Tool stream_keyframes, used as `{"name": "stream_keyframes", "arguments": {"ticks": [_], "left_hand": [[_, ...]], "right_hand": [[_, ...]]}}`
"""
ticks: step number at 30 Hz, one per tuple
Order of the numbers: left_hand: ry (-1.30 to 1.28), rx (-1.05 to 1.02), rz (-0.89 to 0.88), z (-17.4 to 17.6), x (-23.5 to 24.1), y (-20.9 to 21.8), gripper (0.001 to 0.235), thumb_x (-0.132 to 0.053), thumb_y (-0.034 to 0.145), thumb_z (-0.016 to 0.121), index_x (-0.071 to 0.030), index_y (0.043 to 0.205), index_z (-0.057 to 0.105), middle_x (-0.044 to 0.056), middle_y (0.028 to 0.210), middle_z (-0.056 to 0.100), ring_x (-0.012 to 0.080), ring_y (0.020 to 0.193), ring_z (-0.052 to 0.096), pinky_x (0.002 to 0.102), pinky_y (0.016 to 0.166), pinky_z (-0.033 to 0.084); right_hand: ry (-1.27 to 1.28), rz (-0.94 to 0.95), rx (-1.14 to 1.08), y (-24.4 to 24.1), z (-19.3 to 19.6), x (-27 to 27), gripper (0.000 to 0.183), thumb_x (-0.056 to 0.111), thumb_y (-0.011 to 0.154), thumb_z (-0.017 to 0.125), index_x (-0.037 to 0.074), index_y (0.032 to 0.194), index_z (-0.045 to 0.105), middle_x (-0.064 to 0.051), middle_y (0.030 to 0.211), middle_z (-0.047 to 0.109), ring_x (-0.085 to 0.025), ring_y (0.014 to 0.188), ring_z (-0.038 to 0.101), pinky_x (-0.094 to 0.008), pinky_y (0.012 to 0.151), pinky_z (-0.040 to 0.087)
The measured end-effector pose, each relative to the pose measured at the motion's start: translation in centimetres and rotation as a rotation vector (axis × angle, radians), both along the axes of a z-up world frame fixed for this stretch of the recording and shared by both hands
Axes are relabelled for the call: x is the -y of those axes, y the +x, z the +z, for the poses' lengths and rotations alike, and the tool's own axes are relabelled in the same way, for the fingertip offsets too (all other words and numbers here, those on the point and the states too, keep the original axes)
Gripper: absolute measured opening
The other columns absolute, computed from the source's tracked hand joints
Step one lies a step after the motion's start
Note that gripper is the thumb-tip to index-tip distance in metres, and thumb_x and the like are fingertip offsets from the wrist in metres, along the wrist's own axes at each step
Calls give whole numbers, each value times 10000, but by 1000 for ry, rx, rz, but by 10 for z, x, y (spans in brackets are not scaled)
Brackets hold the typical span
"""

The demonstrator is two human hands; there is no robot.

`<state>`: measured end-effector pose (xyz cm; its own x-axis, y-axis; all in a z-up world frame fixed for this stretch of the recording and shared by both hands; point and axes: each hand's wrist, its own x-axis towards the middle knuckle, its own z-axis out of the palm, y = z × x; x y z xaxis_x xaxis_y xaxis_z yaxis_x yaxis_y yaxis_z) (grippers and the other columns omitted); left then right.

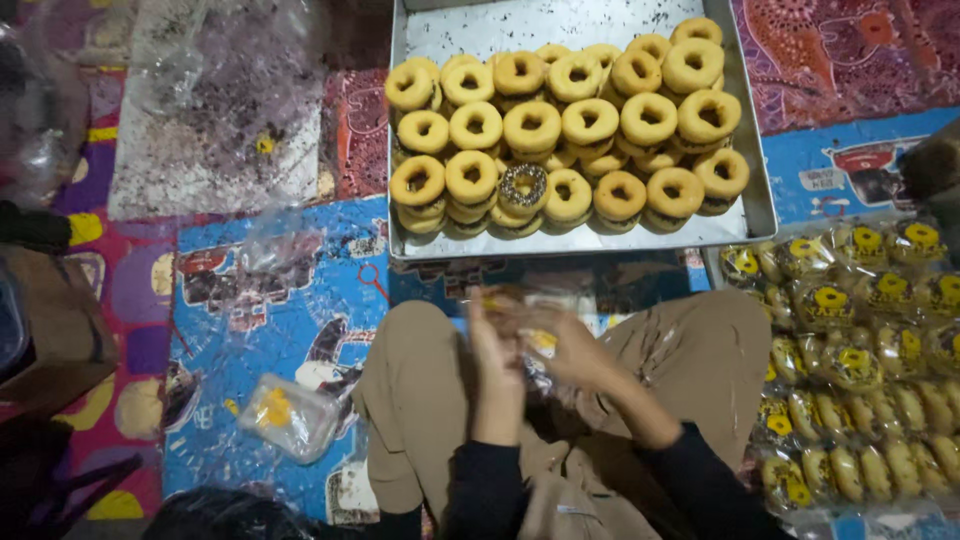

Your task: The person sits on the floor and repeatedly picks donuts from a metal tray, places them into small clear plastic bags, and sets the filled bags aside. The person handles both plain and chocolate-sprinkled donuts.

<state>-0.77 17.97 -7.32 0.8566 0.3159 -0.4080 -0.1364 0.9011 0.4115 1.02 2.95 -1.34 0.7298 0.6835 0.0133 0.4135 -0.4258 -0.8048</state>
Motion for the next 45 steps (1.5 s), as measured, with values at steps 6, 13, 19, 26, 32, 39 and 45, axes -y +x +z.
{"name": "stream_keyframes", "arguments": {"ticks": [6,13,19,26,32,39,45], "left_hand": [[-602,46,298,-32,-93,12,476,-358,857,782,42,1064,626,229,1062,689,344,1028,663,483,891,609],[-757,289,371,-8,-82,14,506,-362,890,548,29,1211,526,339,1376,514,481,1297,519,627,1092,429],[-453,358,224,48,-3,-1,551,-351,958,569,-33,1377,407,241,1501,480,449,1402,461,616,1155,384],[260,244,73,102,-8,-17,701,-147,915,651,-182,1534,322,198,1503,488,395,1342,519,522,1131,379],[1015,299,-75,125,-15,-33,317,-274,1077,463,-30,1125,660,114,1209,682,256,1187,606,411,1117,399],[1981,718,39,221,-34,-50,187,-119,727,824,-56,882,739,55,846,713,267,873,632,404,775,464],[1846,561,59,267,-17,-74,221,-36,717,863,-53,857,694,43,830,668,253,840,636,360,740,513]], "right_hand": [[-129,-667,509,129,32,-44,824,333,753,891,107,1450,514,-121,1284,680,-342,1130,624,-529,971,394],[402,-655,65,-2,104,-33,980,260,665,951,65,1483,447,-115,1182,710,-212,1088,701,-375,936,561],[128,-485,343,-42,103,-39,1020,202,774,878,63,1602,298,-210,1141,672,-345,1018,654,-416,886,529],[670,-471,166,-39,107,-50,769,38,968,744,89,1612,326,-129,1209,718,-227,1091,723,-355,965,568],[334,26,5,-5,138,1,736,56,807,806,61,1482,513,-126,1234,743,-180,928,768,-319,828,600],[579,6,77,-13,168,49,332,94,939,763,75,1271,766,-4,993,794,-176,816,590,-313,738,486],[545,-53,865,-15,166,25,243,313,757,872,212,972,822,56,888,567,-190,892,501,-362,765,413]]}}
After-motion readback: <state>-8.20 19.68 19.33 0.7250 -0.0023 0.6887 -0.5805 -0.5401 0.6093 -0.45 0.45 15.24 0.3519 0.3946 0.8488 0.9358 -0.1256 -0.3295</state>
